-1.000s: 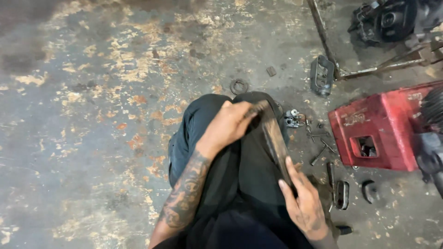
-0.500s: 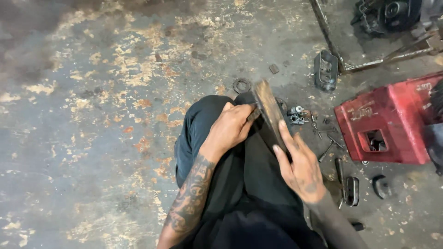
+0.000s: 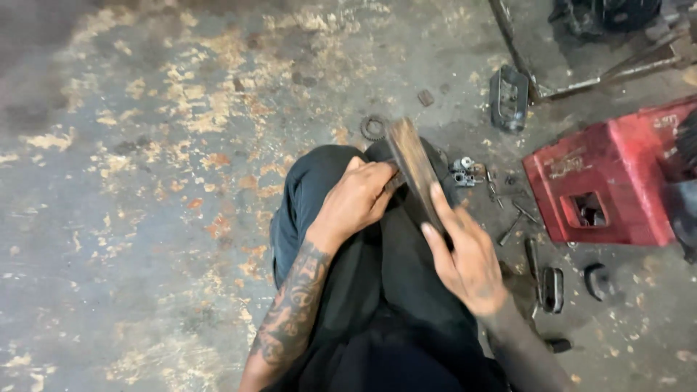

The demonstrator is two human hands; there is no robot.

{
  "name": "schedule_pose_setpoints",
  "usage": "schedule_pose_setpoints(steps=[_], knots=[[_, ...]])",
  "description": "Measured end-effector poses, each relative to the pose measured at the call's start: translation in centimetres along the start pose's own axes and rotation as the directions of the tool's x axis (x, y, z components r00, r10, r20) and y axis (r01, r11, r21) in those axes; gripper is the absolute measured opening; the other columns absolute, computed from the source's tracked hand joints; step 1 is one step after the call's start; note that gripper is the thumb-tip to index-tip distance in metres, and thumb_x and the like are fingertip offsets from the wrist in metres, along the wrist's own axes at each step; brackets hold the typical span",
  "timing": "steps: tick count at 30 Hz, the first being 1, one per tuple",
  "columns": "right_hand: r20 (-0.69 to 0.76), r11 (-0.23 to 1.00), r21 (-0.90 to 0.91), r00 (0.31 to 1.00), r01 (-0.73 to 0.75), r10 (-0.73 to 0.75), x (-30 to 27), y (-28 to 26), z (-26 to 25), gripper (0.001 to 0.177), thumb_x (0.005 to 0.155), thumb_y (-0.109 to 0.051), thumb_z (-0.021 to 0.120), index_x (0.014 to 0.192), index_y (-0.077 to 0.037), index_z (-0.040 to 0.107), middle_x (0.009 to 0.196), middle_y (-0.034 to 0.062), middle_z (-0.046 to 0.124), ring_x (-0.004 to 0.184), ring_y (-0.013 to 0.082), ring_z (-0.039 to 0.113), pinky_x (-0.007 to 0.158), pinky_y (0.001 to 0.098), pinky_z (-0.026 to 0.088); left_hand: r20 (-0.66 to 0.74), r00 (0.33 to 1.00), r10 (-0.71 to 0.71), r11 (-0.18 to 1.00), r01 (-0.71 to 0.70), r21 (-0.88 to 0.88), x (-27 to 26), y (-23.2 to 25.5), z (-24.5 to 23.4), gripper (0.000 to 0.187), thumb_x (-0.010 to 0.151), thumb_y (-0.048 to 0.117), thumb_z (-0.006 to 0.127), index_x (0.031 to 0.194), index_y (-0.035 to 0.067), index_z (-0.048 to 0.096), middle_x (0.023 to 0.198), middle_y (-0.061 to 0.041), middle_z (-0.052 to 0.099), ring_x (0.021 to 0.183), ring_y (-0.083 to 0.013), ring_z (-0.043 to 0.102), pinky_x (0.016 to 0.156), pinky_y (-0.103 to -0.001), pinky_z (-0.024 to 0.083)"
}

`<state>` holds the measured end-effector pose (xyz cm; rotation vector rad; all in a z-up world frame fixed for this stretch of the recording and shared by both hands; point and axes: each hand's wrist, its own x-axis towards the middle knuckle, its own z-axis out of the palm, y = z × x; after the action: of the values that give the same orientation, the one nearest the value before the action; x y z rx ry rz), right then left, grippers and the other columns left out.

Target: Cleaning metal motorcycle gears using a wire brush to remove rust and debris.

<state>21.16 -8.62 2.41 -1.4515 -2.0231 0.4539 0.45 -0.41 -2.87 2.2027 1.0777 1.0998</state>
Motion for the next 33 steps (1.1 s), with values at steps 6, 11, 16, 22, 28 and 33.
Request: schedule_pose_setpoints(steps=[6, 11, 16, 22, 28, 33], knots=[[0.007, 0.994, 0.091, 0.998, 0.068, -0.068, -0.2, -0.2, 0.0, 0.060, 0.097, -0.009, 0.064, 0.154, -0.003, 0.045, 0.097, 0.0223, 0.064, 0.085, 0.0398, 0.063, 0.079, 0.0416, 0.051, -0.112, 0.994, 0.018, 0.998, -0.025, -0.061, -0.2, -0.4, -0.2, 0.021, 0.094, 0.009, 0.064, 0.114, 0.002, 0.063, 0.103, -0.015, 0.068, 0.098, -0.0351, 0.065, 0.087, -0.042, 0.047], [0.040, 0.986, 0.070, 0.988, -0.154, 0.151, -8.1, 5.0, -0.4, 0.058, 0.094, -0.010, 0.065, 0.149, -0.002, 0.049, 0.112, 0.0238, 0.067, 0.096, 0.0340, 0.068, 0.087, 0.0362, 0.052, -0.004, 1.000, 0.024, 0.998, -0.024, -0.050, 0.5, -1.3, -0.3, 0.019, 0.095, 0.010, 0.069, 0.113, 0.004, 0.065, 0.096, -0.010, 0.067, 0.096, -0.0290, 0.066, 0.089, -0.042, 0.043], [-0.058, 0.928, 0.198, 0.942, -0.315, 0.332, -10.7, 8.6, 0.7, 0.066, 0.093, -0.007, 0.062, 0.155, 0.005, 0.043, 0.129, 0.0206, 0.068, 0.108, 0.0223, 0.068, 0.096, 0.0300, 0.050, -0.052, 0.991, 0.124, 0.985, -0.130, -0.114, 0.7, -0.4, -1.4, 0.031, 0.088, 0.009, 0.071, 0.119, 0.006, 0.068, 0.112, -0.010, 0.069, 0.109, -0.0277, 0.064, 0.094, -0.043, 0.041], [-0.028, 0.846, 0.403, 0.919, -0.349, 0.393, -8.9, 7.9, 2.4, 0.069, 0.095, -0.011, 0.062, 0.159, 0.002, 0.040, 0.128, 0.0162, 0.068, 0.108, 0.0173, 0.064, 0.096, 0.0290, 0.050, 0.022, 0.999, 0.037, 0.981, -0.033, -0.191, 0.6, -0.7, -1.5, 0.031, 0.093, 0.009, 0.071, 0.124, 0.004, 0.068, 0.119, -0.011, 0.067, 0.116, -0.0309, 0.063, 0.102, -0.038, 0.049], [-0.044, 0.911, 0.363, 0.973, -0.195, 0.226, -8.0, 7.8, 3.5, 0.067, 0.097, -0.009, 0.062, 0.157, 0.006, 0.037, 0.152, 0.0233, 0.054, 0.138, 0.0235, 0.052, 0.114, 0.0333, 0.039, -0.040, 0.999, 0.017, 0.984, -0.023, -0.177, 0.7, -0.8, -1.2, 0.030, 0.090, 0.009, 0.073, 0.120, 0.007, 0.070, 0.113, -0.009, 0.070, 0.111, -0.0299, 0.065, 0.103, -0.039, 0.047], [0.011, 0.880, 0.386, 0.955, -0.277, 0.296, -8.2, 7.6, 4.0, 0.069, 0.095, -0.011, 0.062, 0.157, 0.006, 0.037, 0.150, 0.0226, 0.056, 0.135, 0.0228, 0.055, 0.112, 0.0323, 0.041, 0.039, 0.999, 0.021, 0.988, -0.015, -0.156, 1.2, -0.5, -1.3, 0.033, 0.087, 0.010, 0.073, 0.120, 0.007, 0.070, 0.102, -0.006, 0.072, 0.105, -0.0257, 0.069, 0.116, -0.047, 0.038]])
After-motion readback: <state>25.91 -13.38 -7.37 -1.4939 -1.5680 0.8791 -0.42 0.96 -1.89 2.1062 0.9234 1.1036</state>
